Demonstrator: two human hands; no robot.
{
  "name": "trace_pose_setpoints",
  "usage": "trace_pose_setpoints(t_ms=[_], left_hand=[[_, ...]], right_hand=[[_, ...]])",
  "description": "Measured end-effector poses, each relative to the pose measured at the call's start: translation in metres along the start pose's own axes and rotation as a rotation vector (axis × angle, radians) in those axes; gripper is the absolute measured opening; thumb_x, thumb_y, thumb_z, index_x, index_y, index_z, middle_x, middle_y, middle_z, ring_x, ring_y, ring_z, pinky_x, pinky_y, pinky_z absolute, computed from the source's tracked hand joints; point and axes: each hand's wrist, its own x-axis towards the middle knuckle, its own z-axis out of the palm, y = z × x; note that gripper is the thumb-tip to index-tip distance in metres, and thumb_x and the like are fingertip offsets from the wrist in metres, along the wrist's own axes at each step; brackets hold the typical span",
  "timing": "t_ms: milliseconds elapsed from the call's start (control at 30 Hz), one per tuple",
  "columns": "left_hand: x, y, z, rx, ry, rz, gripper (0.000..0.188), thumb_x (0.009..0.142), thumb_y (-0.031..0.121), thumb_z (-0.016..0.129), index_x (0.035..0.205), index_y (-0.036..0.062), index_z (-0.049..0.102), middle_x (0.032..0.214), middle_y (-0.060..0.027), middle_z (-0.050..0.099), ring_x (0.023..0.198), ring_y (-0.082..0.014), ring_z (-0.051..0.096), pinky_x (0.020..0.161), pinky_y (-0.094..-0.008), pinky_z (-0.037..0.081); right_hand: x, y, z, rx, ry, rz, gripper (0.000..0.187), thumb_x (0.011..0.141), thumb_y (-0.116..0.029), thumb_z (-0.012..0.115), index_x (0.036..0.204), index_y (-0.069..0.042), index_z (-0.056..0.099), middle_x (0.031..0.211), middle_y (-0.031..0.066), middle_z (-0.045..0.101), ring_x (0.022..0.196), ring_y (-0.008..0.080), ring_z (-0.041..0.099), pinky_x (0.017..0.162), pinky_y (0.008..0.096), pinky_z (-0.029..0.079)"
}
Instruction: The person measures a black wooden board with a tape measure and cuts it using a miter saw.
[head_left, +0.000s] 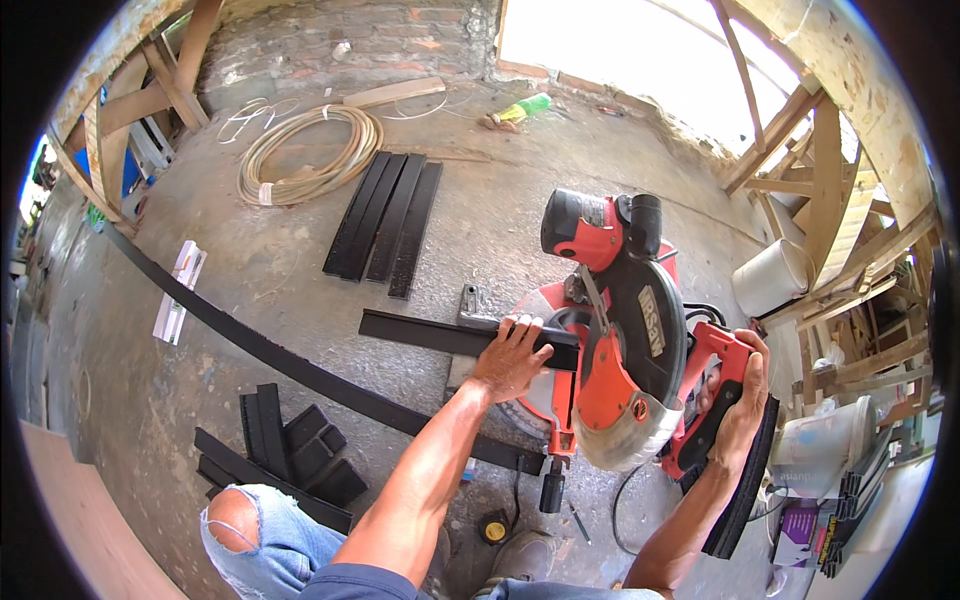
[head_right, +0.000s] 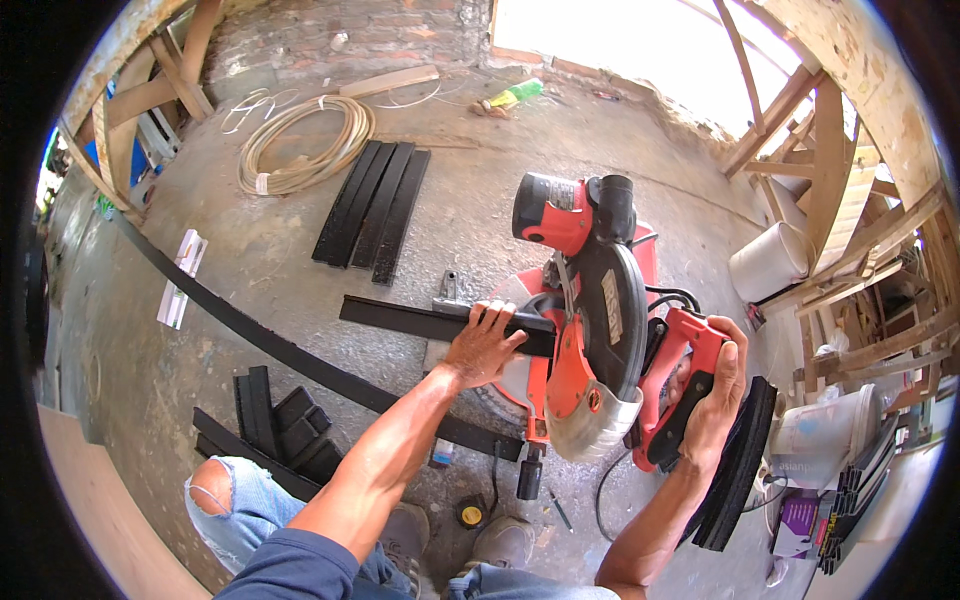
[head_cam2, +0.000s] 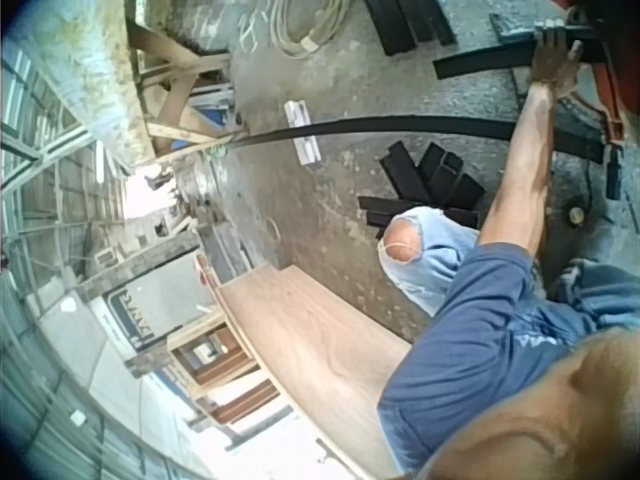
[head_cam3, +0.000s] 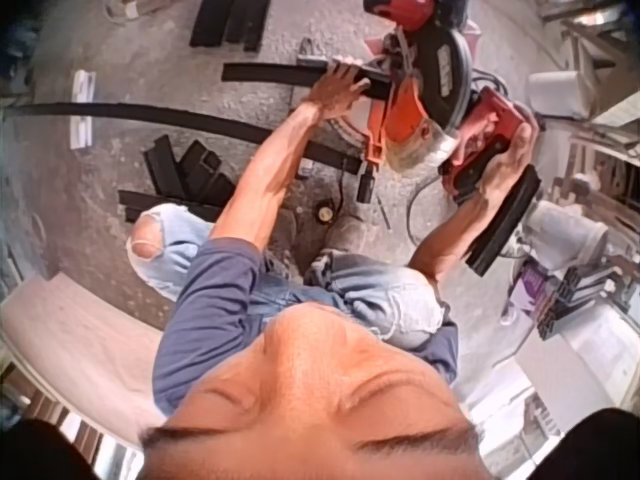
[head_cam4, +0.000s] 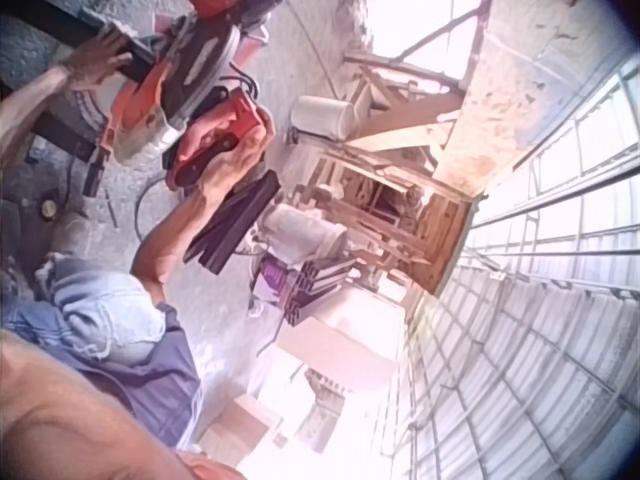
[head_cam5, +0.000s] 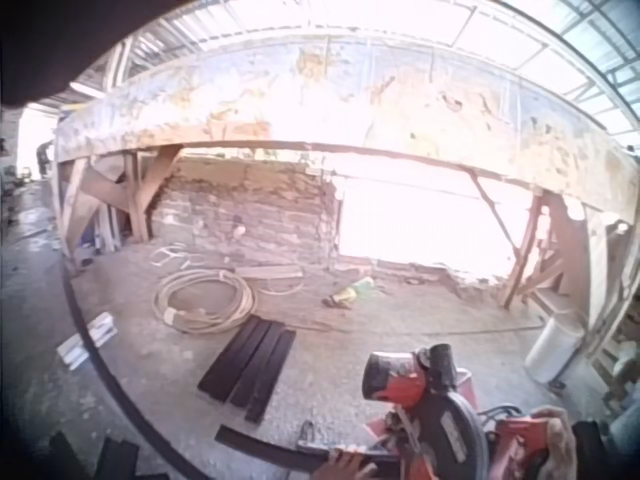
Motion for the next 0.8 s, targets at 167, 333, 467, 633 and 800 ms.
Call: trace_pose_setpoints(t_ms=[167, 333, 467, 633, 800], left_hand=[[0.0015, 0.0011, -0.0027, -0.020, 0.000, -0.002, 0.041, 0.087, 0.038, 0.073, 0.120, 0.0142, 0.067, 0.135, -0.0194, 0.048, 0.131, -0.0346, 0.040, 0.110, -0.0524, 0.026], [0.0009, 0.0010, -0.0031, -0.001, -0.021, -0.006, 0.040, 0.088, 0.037, 0.072, 0.121, 0.0140, 0.067, 0.135, -0.0197, 0.048, 0.131, -0.0346, 0.041, 0.110, -0.0524, 0.025], [-0.0001, 0.0003, -0.0028, -0.002, -0.026, -0.012, 0.040, 0.088, 0.037, 0.072, 0.121, 0.0141, 0.066, 0.135, -0.0198, 0.048, 0.131, -0.0348, 0.041, 0.110, -0.0528, 0.025], [0.0026, 0.0024, -0.0057, -0.017, -0.027, -0.007, 0.042, 0.087, 0.037, 0.073, 0.121, 0.0140, 0.065, 0.136, -0.0202, 0.047, 0.132, -0.0349, 0.040, 0.110, -0.0534, 0.025], [-0.0002, 0.0010, -0.0018, -0.011, -0.023, -0.010, 0.042, 0.087, 0.036, 0.074, 0.121, 0.0135, 0.064, 0.136, -0.0205, 0.047, 0.131, -0.0353, 0.040, 0.110, -0.0533, 0.025]], right_hand=[[0.0003, 0.0016, -0.0019, -0.001, -0.019, -0.012, 0.049, 0.109, -0.051, 0.042, 0.128, -0.009, 0.058, 0.068, -0.0009, 0.053, 0.052, 0.0055, 0.047, 0.046, 0.0222, 0.038], [0.0005, 0.0027, -0.0025, 0.031, -0.046, -0.021, 0.048, 0.109, -0.050, 0.042, 0.127, -0.008, 0.058, 0.067, -0.0003, 0.053, 0.051, 0.0061, 0.047, 0.046, 0.0228, 0.039], [-0.0009, 0.0034, -0.0024, 0.033, -0.043, -0.020, 0.048, 0.109, -0.049, 0.042, 0.127, -0.008, 0.057, 0.067, -0.0002, 0.053, 0.051, 0.0063, 0.047, 0.045, 0.0229, 0.039], [-0.0027, 0.0015, -0.0022, 0.033, -0.007, 0.005, 0.047, 0.110, -0.049, 0.040, 0.128, -0.009, 0.057, 0.068, -0.0008, 0.052, 0.052, 0.0052, 0.047, 0.046, 0.0222, 0.039], [-0.0023, 0.0034, -0.0031, 0.011, -0.041, -0.016, 0.048, 0.109, -0.051, 0.040, 0.128, -0.010, 0.057, 0.070, -0.0016, 0.053, 0.054, 0.0044, 0.047, 0.047, 0.0215, 0.039]])
